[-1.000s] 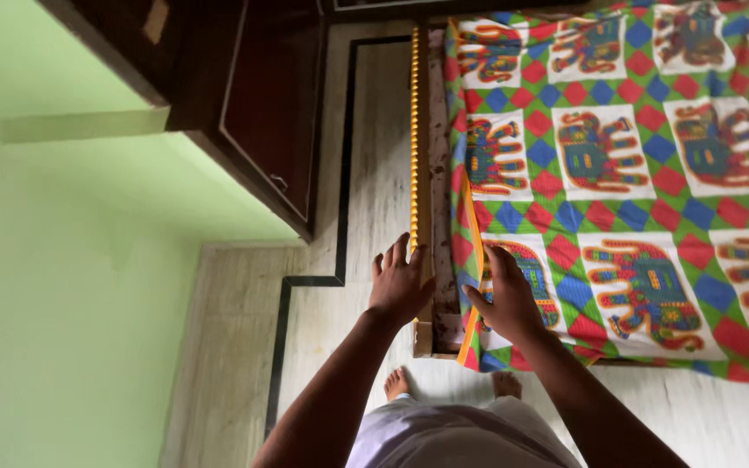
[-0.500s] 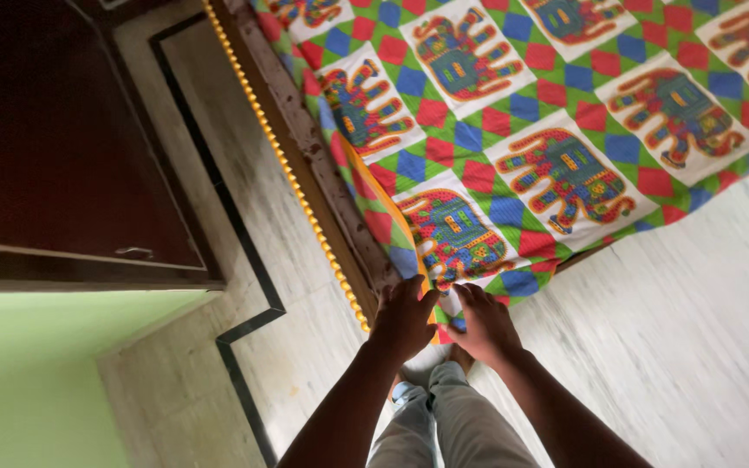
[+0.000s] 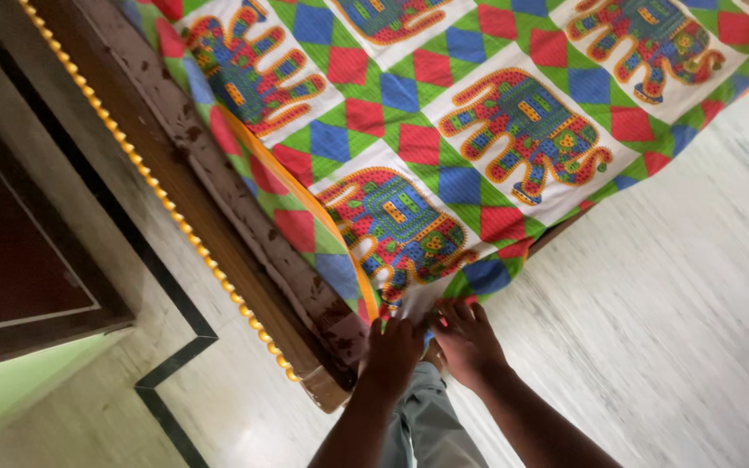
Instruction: The person spreads a patterned bedsheet over a bed, smooths it out, and tucks the edges under the mattress.
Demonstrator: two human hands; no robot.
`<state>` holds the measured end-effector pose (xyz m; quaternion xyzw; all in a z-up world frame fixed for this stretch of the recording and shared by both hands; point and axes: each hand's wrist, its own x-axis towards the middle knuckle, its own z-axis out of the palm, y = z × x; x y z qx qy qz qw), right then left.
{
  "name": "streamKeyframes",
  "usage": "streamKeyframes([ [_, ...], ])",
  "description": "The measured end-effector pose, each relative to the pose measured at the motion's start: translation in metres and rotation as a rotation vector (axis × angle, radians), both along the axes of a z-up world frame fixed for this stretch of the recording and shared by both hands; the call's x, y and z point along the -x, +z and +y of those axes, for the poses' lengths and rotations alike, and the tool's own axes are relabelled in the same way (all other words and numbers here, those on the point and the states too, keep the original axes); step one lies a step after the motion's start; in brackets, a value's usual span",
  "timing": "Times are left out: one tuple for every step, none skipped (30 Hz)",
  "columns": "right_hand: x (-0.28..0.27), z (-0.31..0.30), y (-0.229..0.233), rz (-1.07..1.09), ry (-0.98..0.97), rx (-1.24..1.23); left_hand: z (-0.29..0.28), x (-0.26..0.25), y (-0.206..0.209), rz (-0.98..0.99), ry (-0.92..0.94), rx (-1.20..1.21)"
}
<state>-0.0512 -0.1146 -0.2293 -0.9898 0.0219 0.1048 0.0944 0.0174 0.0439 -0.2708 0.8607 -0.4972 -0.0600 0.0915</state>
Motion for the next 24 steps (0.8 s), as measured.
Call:
streamKeyframes([
  [0.003,0.001,0.000,-0.079,0.030,0.007,-0.001,0.002,0.002,0.048,-0.021,-0.046],
  [0.005,0.003,0.002,-0.074,0.021,-0.048,0.002,-0.002,0.006,0.089,-0.043,-0.100],
  [0.008,0.004,0.007,-0.070,0.011,-0.103,0.006,-0.003,0.014,0.130,-0.065,-0.155],
  [0.006,0.004,0.010,-0.076,0.008,-0.157,0.009,-0.004,0.023,0.158,-0.032,-0.044],
  [0.009,0.005,0.016,-0.129,-0.008,-0.197,0.012,-0.005,0.034,0.185,0.001,0.067],
  [0.012,0.006,0.021,-0.190,-0.025,-0.235,0.016,-0.010,0.043,0.203,0.032,0.179],
  [0.012,0.009,0.026,-0.252,-0.042,-0.272,0.021,-0.012,0.054,0.255,0.037,0.201],
  [0.014,0.011,0.030,-0.291,-0.045,-0.300,0.026,-0.010,0.064,0.313,0.046,0.225],
  [0.020,0.013,0.035,-0.331,-0.047,-0.327,0.030,-0.011,0.071,0.371,0.055,0.250],
  [0.025,0.017,0.038,-0.367,-0.050,-0.354,0.035,-0.014,0.076,0.400,0.014,0.211],
  [0.028,0.023,0.038,-0.364,-0.045,-0.406,0.042,-0.020,0.080,0.429,-0.028,0.172],
  [0.035,0.031,0.039,-0.354,-0.040,-0.456,0.049,-0.021,0.083,0.465,-0.068,0.136],
  [0.042,0.039,0.039,-0.343,-0.036,-0.506,0.057,-0.022,0.087,0.484,-0.098,0.045],
  [0.049,0.048,0.038,-0.308,-0.040,-0.536,0.066,-0.024,0.090,0.500,-0.129,-0.044],
  [0.055,0.058,0.037,-0.272,-0.045,-0.567,0.071,-0.023,0.091,0.516,-0.161,-0.134],
  [0.056,0.066,0.033,-0.243,-0.047,-0.598,0.073,-0.022,0.091,0.484,-0.180,-0.269],
  [0.056,0.072,0.030,-0.215,-0.043,-0.594,0.075,-0.019,0.090,0.451,-0.199,-0.403],
  [0.057,0.080,0.026,-0.186,-0.042,-0.593,0.079,-0.016,0.089,0.419,-0.218,-0.541],
  [0.058,0.086,0.023,-0.157,-0.041,-0.592,0.082,-0.014,0.085,0.395,-0.233,-0.552],
  [0.057,0.090,0.020,-0.091,-0.061,-0.588,0.082,-0.011,0.080,0.373,-0.249,-0.561],
  [0.055,0.091,0.016,-0.025,-0.081,-0.582,0.083,-0.007,0.075,0.352,-0.264,-0.570],
  [0.053,0.093,0.011,0.038,-0.100,-0.574,0.084,-0.003,0.070,0.347,-0.267,-0.582],
  [0.052,0.095,0.007,0.018,-0.101,-0.558,0.085,0.001,0.064,0.343,-0.269,-0.593],
  [0.052,0.096,0.003,0.001,-0.102,-0.539,0.086,0.007,0.057,0.342,-0.272,-0.601],
])
